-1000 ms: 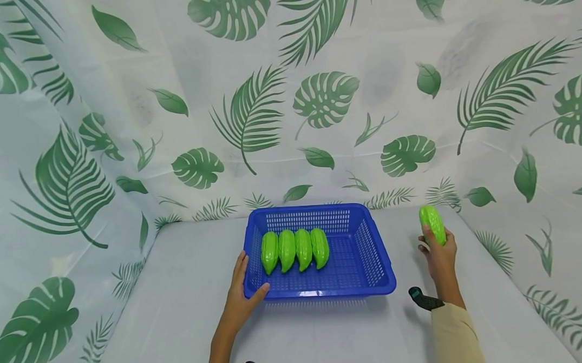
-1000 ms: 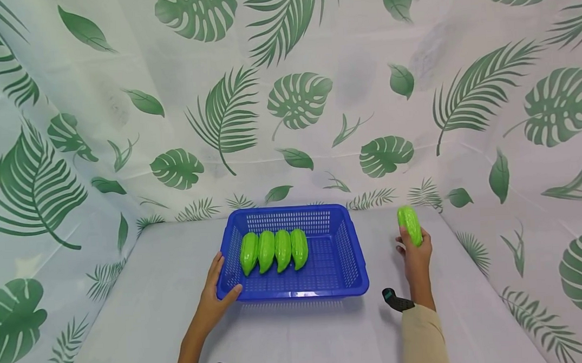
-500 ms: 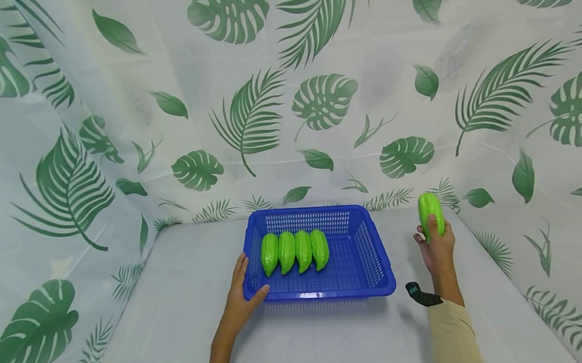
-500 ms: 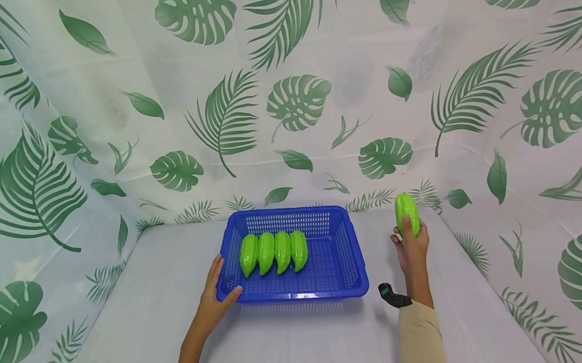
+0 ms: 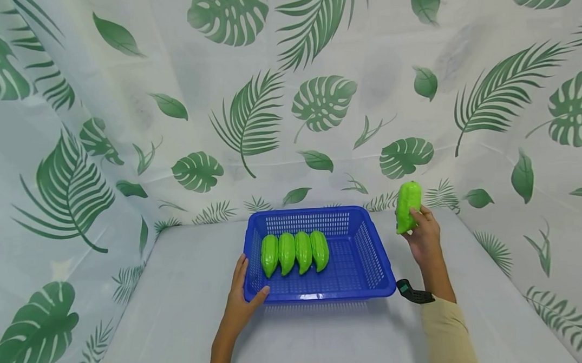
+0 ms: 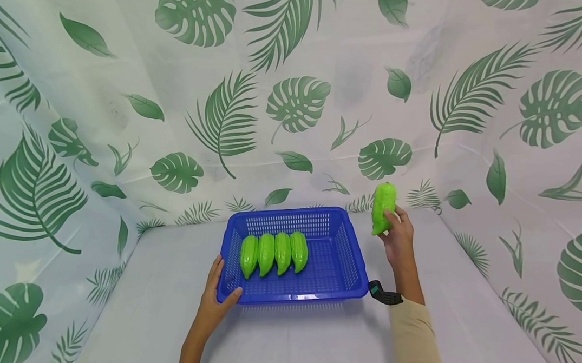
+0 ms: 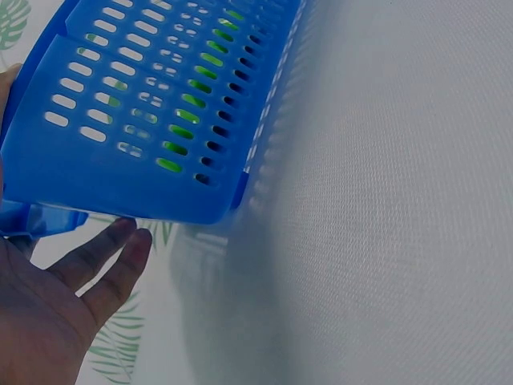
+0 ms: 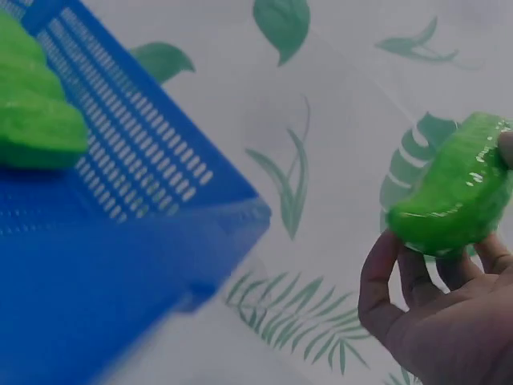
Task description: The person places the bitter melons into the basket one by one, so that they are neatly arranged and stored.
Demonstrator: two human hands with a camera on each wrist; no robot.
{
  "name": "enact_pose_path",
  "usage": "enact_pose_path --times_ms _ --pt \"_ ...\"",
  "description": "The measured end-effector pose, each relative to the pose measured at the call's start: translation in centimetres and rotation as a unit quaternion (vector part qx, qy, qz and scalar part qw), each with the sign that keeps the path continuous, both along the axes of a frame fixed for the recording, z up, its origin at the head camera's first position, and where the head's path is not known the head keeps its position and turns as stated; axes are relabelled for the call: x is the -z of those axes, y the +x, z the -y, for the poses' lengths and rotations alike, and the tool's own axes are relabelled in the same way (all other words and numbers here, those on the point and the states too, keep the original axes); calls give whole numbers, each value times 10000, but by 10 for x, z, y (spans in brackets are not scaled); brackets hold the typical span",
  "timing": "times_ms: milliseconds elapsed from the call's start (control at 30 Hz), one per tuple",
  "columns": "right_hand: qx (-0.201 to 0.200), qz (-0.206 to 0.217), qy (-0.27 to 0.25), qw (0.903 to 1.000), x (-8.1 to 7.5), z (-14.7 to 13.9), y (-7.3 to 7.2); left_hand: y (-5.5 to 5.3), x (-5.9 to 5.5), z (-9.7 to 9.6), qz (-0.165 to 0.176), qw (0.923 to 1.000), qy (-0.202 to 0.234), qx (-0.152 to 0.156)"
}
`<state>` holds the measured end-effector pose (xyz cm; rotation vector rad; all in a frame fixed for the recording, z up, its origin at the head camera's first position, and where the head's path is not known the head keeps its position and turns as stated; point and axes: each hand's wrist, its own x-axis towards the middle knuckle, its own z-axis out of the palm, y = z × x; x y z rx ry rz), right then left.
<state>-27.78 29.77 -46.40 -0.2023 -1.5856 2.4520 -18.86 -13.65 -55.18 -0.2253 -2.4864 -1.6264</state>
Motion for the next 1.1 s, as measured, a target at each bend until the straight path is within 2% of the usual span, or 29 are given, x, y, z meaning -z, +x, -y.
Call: enact_pose_path --times_ms 133,267,400,567,733,1033,1100 --pt "-321 248 849 9956 -2 8 -1 2 1 -1 104 9999 25 -36" --pt "-805 258 1707 9817 -4 17 -1 3 0 -2 182 9998 24 -61" --pt "-1287 559 2509 9578 -11 29 -3 3 0 -1 194 9998 13 -67" --pt "-1940 960 3270 9199 -20 48 -11 3 -1 -1 158 9998 -11 -107" --pt "-2475 1226 3648 8892 -22 65 -22 3 0 -1 56 9999 -57 -111" --pt "-2839 1741 4113 8485 -15 88 -39 2 -2 -3 63 9999 -60 -99" --pt "-2961 1787 4321 8329 -13 91 -42 2 -2 -3 50 9999 -84 -98"
